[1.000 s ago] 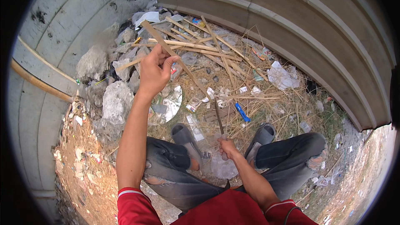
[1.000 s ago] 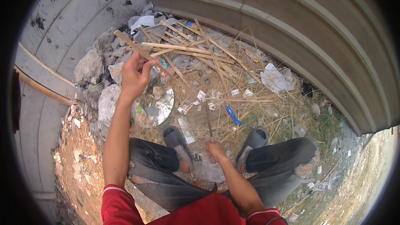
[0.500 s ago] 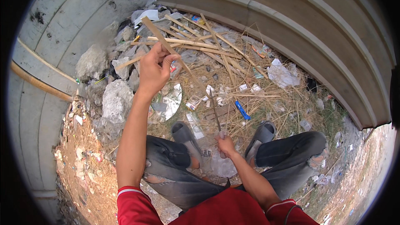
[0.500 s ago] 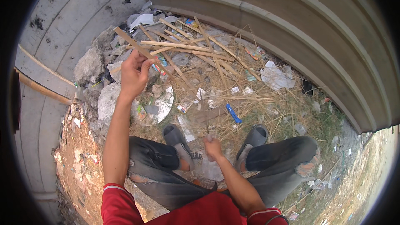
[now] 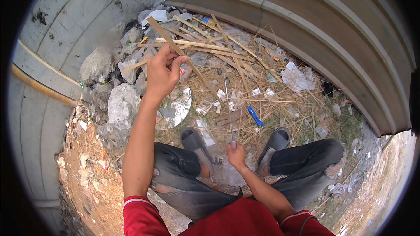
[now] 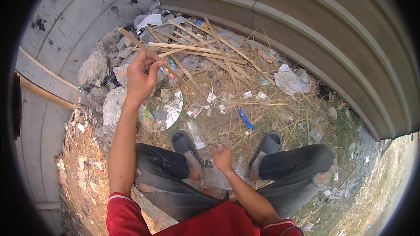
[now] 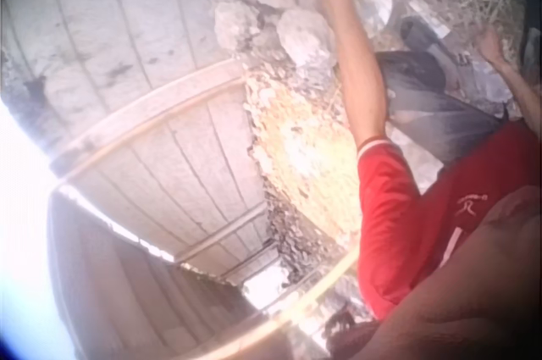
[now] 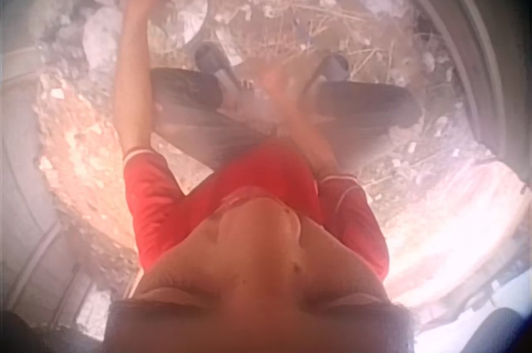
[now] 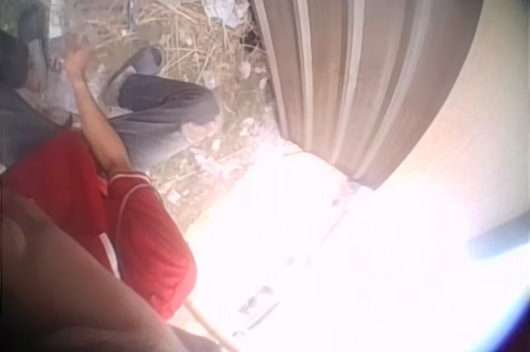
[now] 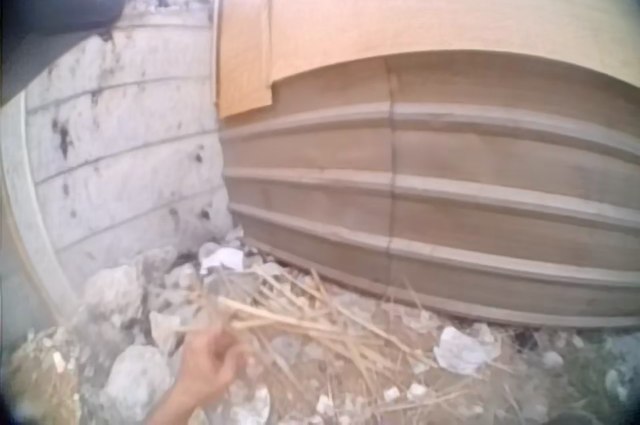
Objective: The person sits on the ground and uses a blue utility knife to strip and cut thin bamboo sticks. They hold the sticks with one hand and carefully shave the surface and trim the ends with the other. The person occasionally switches to a large machete to split or chop the bamboo pieces.
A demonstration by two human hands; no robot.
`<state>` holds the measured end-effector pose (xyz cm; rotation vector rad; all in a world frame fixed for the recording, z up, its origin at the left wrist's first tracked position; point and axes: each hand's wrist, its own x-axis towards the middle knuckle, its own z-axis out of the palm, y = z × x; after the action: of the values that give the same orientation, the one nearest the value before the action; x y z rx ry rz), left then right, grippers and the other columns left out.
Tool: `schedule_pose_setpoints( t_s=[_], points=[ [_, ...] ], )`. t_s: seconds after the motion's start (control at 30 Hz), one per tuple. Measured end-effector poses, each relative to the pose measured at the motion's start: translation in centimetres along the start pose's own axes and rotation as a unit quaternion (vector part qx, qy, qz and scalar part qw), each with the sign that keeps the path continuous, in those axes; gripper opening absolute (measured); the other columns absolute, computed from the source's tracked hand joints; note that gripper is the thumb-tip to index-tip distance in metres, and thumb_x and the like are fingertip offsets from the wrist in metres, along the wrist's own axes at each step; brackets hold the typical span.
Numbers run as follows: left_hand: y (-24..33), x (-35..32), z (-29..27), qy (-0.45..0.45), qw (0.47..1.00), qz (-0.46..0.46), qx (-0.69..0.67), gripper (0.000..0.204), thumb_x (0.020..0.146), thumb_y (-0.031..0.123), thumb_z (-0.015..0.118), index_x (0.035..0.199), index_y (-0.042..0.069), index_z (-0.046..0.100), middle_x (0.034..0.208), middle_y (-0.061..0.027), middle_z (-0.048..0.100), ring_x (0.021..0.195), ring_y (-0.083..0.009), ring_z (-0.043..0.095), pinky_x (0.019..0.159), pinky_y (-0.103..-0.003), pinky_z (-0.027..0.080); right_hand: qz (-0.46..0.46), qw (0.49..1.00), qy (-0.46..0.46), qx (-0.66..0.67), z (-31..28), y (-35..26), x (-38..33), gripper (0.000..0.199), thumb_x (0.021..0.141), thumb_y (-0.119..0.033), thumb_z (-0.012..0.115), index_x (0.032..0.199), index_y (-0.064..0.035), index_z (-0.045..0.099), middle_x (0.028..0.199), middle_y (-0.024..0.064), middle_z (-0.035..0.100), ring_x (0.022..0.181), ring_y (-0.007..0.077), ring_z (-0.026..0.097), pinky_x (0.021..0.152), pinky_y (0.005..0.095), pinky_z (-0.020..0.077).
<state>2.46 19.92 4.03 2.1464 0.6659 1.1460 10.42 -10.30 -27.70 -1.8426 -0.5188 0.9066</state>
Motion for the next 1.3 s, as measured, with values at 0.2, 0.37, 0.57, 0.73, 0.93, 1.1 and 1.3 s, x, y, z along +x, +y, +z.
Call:
schedule_pose_setpoints(
  t_s=[0.2,0.37,0.57,0.73,0.93,1.1,1.3],
  points=[
    [-0.2,-0.8,0.0,0.007,0.999,-0.024,0.030,0.016,0.095,0.003,0.069,0.108,-0.003,0.062,0.089,-0.0113,0.075,0.081,-0.0157,0.075,0.068,-0.028,0.058,0.241,0.964,-0.056,0.097,-1.2,-0.4,0.9,0.027,0.094,-0.023,0.068,0.077,-0.0043,0.061,0.062,0.0038,0.058,0.043,0.0169,0.051,0.043,0.0346,0.0423],
    [-0.6,0.1,0.2,0.019,1.000,0.014,0.020,0.015,0.096,0.004,0.069,0.107,-0.003,0.062,0.087,-0.0095,0.074,0.079,-0.0113,0.073,0.066,-0.026,0.056,-0.061,0.996,0.065,-0.006,0.7,1.6,1.6,0.025,0.094,-0.022,0.067,0.077,-0.0047,0.061,0.060,0.0039,0.056,0.043,0.0180,0.051,0.043,0.0361,0.0414],
    [-0.8,0.0,-0.6,0.024,0.999,-0.002,0.044,0.014,0.097,0.006,0.070,0.102,-0.003,0.061,0.080,-0.0055,0.071,0.062,-0.0046,0.060,0.054,-0.022,0.044,0.345,0.914,-0.095,0.190,-0.7,0.0,2.2,0.029,0.091,-0.023,0.067,0.076,0.0009,0.060,0.067,0.0109,0.060,0.051,0.0233,0.057,0.051,0.0421,0.0448],
    [-0.8,0.4,-0.3,0.037,0.999,0.006,0.039,0.017,0.096,0.010,0.072,0.097,-0.003,0.060,0.072,-0.0037,0.067,0.055,-0.0023,0.050,0.050,-0.022,0.037,0.173,0.981,-0.037,0.082,-0.5,-0.1,0.5,0.021,0.095,-0.021,0.068,0.086,-0.0039,0.059,0.058,0.0018,0.052,0.042,0.0143,0.047,0.041,0.0346,0.0392],
    [-2.1,-0.2,-1.4,0.019,0.997,-0.029,0.067,0.014,0.099,0.009,0.069,0.105,-0.002,0.062,0.083,-0.0012,0.070,0.068,-0.0017,0.058,0.056,-0.018,0.041,0.059,0.982,-0.015,0.179,-4.0,-9.1,0.5,0.023,0.097,-0.024,0.068,0.094,-0.0040,0.057,0.062,-0.0003,0.047,0.046,0.0095,0.044,0.042,0.0285,0.0371],
    [-1.2,-0.8,-0.9,0.059,0.997,-0.025,0.041,0.017,0.096,0.013,0.072,0.103,-0.001,0.067,0.071,-0.0018,0.067,0.054,-0.0036,0.048,0.050,-0.022,0.036,-0.032,0.968,-0.010,0.250,-18.1,-25.6,-4.8,0.031,0.103,-0.034,0.059,0.103,-0.0034,0.059,0.068,-0.0001,0.051,0.051,0.0068,0.046,0.046,0.0226,0.0351],
    [-0.3,-0.7,-0.9,0.044,0.992,-0.039,0.114,0.024,0.098,0.023,0.070,0.095,-0.001,0.072,0.071,-0.0028,0.066,0.060,-0.0061,0.054,0.054,-0.025,0.040,-0.090,0.964,0.244,-0.057,-31.8,-27.4,-8.4,0.028,0.103,-0.032,0.059,0.105,-0.0041,0.061,0.068,0.0010,0.051,0.052,0.0088,0.047,0.047,0.0255,0.0359]
  ],
)
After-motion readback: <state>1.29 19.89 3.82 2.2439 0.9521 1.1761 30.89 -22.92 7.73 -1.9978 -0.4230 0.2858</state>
